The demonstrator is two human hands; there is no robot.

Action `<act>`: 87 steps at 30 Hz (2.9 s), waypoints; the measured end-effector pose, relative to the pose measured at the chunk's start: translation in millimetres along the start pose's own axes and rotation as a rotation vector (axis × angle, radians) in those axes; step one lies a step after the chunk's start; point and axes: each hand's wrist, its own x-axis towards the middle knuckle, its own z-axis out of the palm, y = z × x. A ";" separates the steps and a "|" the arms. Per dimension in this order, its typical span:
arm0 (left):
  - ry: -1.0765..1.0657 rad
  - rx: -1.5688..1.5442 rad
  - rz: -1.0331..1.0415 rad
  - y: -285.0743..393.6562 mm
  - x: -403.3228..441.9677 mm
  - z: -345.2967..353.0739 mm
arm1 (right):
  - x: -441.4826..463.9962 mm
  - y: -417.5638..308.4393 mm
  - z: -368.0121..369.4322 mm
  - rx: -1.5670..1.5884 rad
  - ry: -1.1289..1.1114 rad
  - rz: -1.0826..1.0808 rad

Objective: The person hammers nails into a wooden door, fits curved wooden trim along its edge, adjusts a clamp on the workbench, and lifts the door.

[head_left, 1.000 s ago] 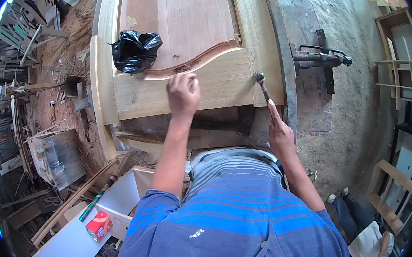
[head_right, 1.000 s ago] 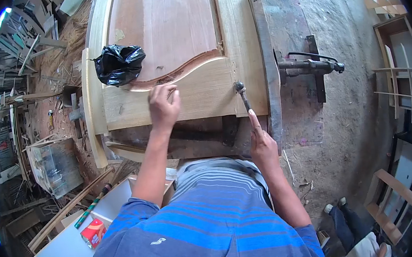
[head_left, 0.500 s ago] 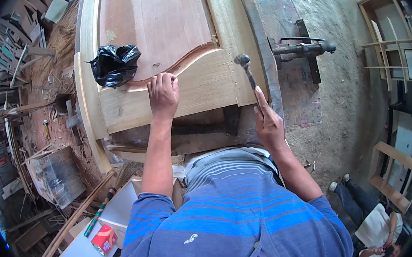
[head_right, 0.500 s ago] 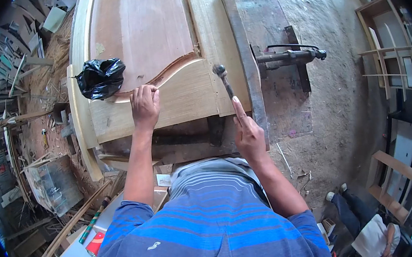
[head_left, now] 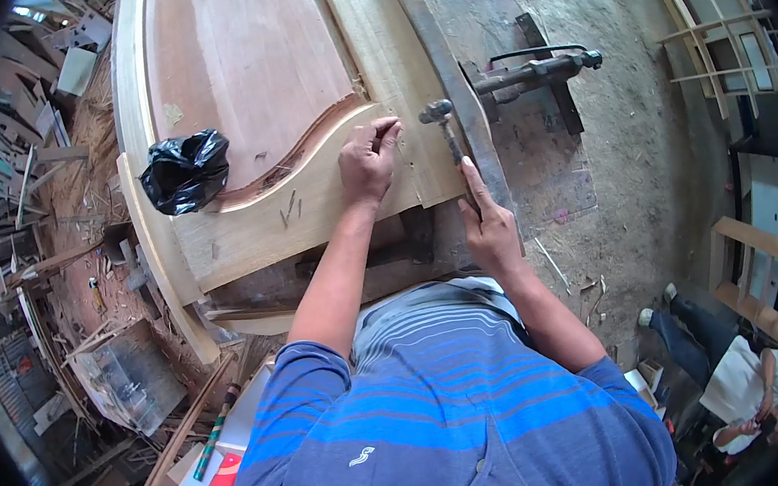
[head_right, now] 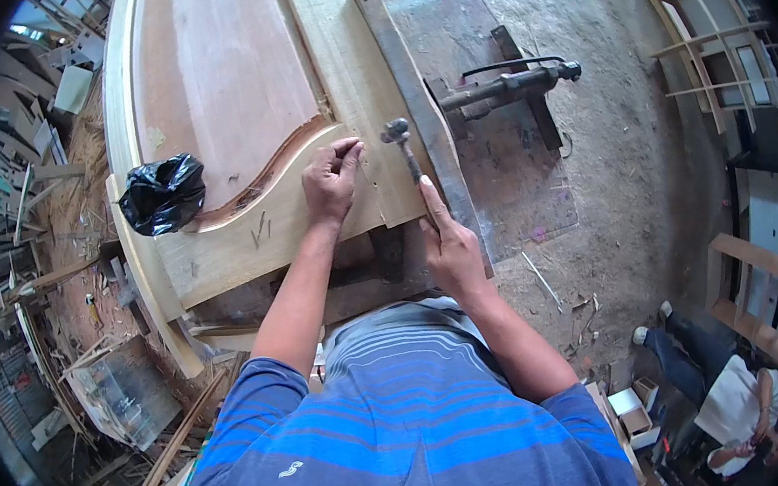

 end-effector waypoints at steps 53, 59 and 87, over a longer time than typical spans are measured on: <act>0.018 -0.057 0.080 -0.6 3.1 -3.9 | -0.5 -3.9 11.7 -0.141 0.138 -0.436; 0.024 -0.033 0.100 -3.7 3.1 -3.4 | -3.8 8.4 15.7 -0.209 0.101 -0.335; 0.048 -0.090 -0.008 -5.6 -1.6 -9.7 | -10.8 -10.5 17.5 -0.222 0.128 -0.359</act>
